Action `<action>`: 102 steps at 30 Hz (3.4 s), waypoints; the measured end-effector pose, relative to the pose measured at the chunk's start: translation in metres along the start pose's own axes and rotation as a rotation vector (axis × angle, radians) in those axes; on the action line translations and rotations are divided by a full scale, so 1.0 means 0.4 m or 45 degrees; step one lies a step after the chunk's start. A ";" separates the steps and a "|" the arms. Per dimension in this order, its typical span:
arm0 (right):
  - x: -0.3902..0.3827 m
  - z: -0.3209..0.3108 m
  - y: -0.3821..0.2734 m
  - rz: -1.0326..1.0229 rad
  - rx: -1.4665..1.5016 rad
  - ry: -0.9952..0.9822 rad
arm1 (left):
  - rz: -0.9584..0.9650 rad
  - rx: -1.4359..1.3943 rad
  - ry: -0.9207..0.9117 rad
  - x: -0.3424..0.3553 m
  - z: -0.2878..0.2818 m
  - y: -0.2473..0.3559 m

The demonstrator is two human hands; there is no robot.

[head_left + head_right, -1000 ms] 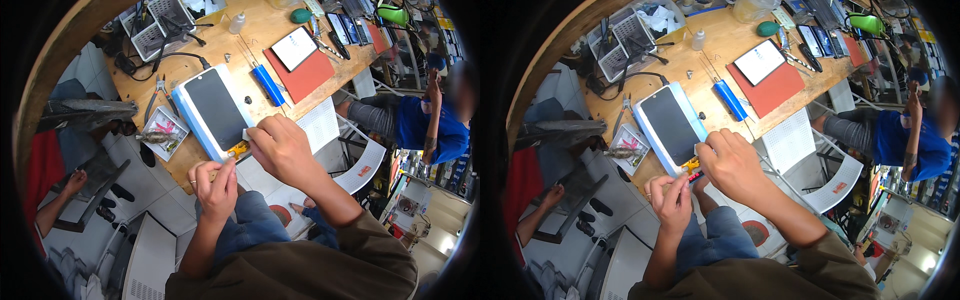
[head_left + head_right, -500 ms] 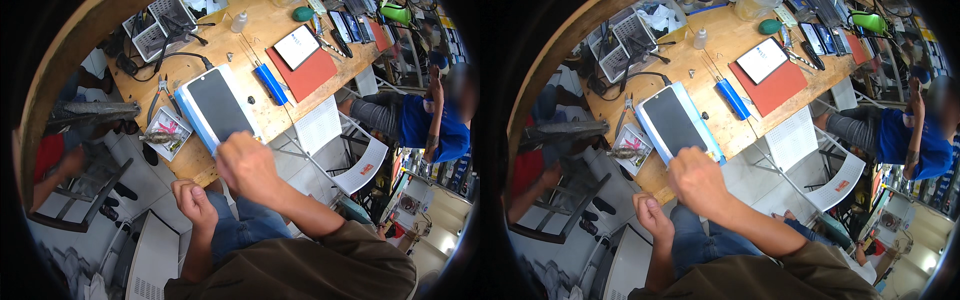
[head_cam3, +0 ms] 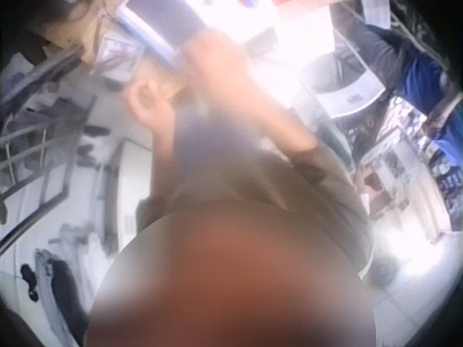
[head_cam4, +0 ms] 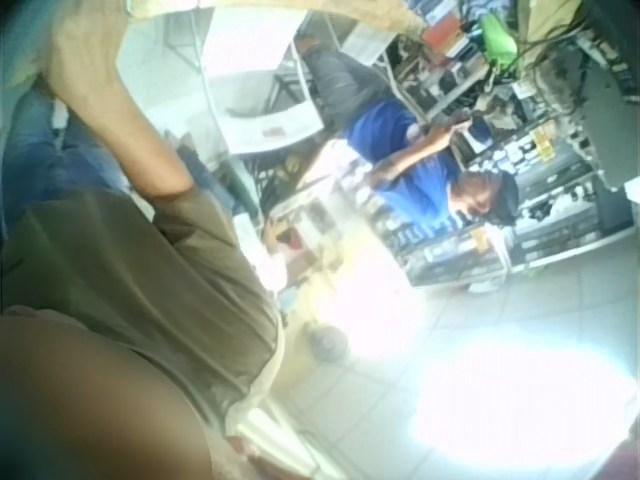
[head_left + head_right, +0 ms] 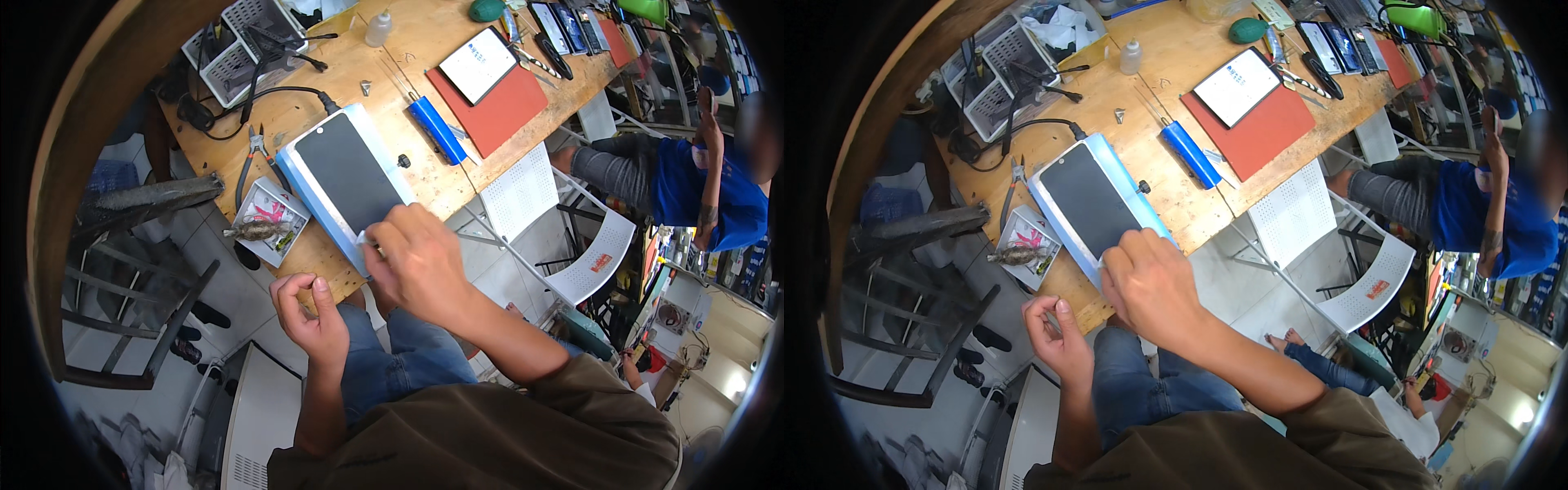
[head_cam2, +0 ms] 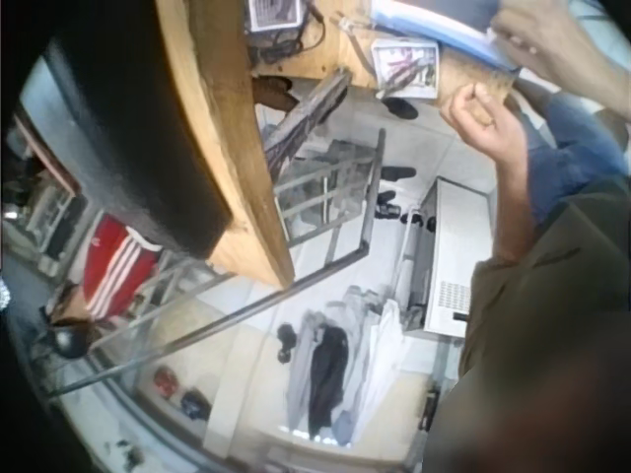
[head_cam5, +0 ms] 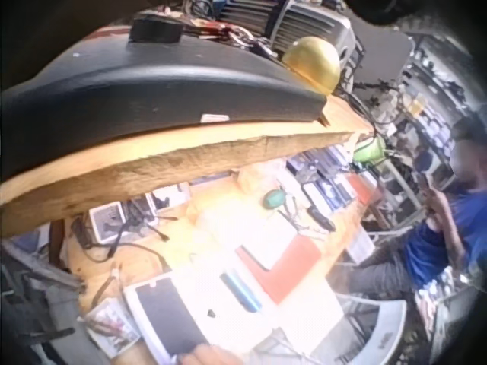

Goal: The person uses a metal tool to pry and adjust components on a smartphone placed in a blue fixture. They then use a screwdriver to tighten screws and wipe the device with a white cloth. The task involves careful manipulation of small parts and tools.

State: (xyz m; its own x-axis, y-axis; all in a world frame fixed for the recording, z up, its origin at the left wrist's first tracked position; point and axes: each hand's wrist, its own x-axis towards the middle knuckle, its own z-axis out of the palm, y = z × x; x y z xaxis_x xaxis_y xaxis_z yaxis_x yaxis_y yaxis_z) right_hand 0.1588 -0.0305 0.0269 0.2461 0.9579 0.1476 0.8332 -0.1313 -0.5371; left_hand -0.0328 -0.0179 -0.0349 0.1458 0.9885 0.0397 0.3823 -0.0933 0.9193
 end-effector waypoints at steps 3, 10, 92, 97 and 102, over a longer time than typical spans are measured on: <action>0.009 -0.033 0.026 0.132 -0.171 -0.027 | 0.087 0.004 -0.054 0.030 0.007 0.014; 0.015 -0.035 0.017 0.090 0.020 -0.105 | 0.139 0.076 -0.181 0.124 0.070 0.066; 0.013 -0.057 0.055 0.279 -0.139 0.108 | 0.520 0.408 -0.446 0.188 -0.063 0.067; 0.000 -0.044 0.042 0.083 0.016 -0.057 | 0.406 0.488 -0.362 0.183 -0.065 0.053; 0.014 -0.056 0.041 0.436 -0.276 0.133 | 0.358 0.480 -0.376 0.192 -0.084 0.050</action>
State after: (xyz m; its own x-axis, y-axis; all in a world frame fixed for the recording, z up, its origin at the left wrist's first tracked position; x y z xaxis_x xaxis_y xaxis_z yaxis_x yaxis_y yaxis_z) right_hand 0.1848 -0.0332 0.0377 0.5667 0.8200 0.0805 0.7768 -0.4992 -0.3840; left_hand -0.0447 0.0603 -0.0004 0.5181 0.8492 0.1021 0.5840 -0.4384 0.6832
